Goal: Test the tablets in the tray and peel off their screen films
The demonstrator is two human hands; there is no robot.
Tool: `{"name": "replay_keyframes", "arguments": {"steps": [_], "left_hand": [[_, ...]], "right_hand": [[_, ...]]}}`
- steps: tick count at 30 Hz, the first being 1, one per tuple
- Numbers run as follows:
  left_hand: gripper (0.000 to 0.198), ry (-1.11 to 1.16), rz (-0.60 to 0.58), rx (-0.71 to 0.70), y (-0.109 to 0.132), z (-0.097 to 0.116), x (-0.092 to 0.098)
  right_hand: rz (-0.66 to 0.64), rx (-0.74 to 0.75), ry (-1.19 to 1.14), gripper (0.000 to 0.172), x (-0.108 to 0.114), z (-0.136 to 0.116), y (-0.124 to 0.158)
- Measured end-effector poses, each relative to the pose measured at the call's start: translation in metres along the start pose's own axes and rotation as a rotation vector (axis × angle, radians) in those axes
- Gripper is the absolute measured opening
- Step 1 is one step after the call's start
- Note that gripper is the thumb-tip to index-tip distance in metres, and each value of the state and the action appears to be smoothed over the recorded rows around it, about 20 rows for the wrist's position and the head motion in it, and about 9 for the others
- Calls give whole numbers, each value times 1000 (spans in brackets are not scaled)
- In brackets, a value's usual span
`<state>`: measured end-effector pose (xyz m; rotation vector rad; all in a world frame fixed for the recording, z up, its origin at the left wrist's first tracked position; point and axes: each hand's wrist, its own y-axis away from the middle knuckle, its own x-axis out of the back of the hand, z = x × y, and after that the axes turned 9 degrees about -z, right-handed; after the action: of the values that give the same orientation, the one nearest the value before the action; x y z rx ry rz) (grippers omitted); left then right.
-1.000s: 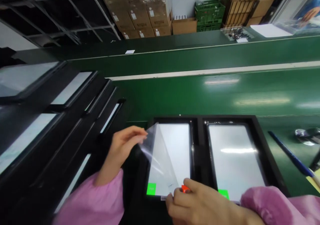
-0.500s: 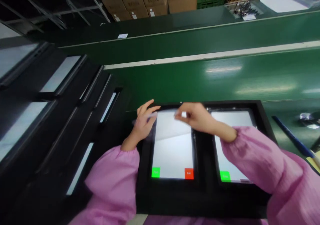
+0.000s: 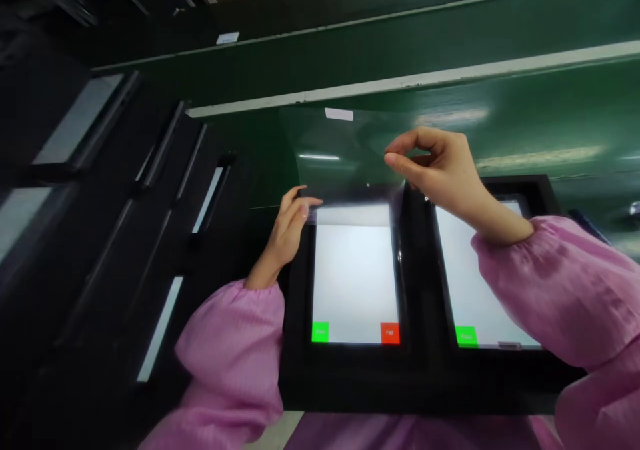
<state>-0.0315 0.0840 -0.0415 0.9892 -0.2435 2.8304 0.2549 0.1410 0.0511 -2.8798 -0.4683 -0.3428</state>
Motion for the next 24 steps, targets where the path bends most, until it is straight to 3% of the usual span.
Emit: {"name": "replay_keyframes", "arguments": {"steps": [5, 11, 18, 24], "left_hand": [[61, 43, -5, 19, 0, 0, 2], [67, 30, 0, 3, 2, 3, 3], [66, 26, -1, -7, 1, 3, 3], [64, 13, -6, -16, 3, 2, 1]], "right_hand": [[-73, 36, -35, 23, 1, 2, 3], [-64, 74, -21, 22, -3, 0, 6], [-51, 99, 13, 43, -6, -3, 6], [-40, 101, 37, 47, -5, -9, 11]]}}
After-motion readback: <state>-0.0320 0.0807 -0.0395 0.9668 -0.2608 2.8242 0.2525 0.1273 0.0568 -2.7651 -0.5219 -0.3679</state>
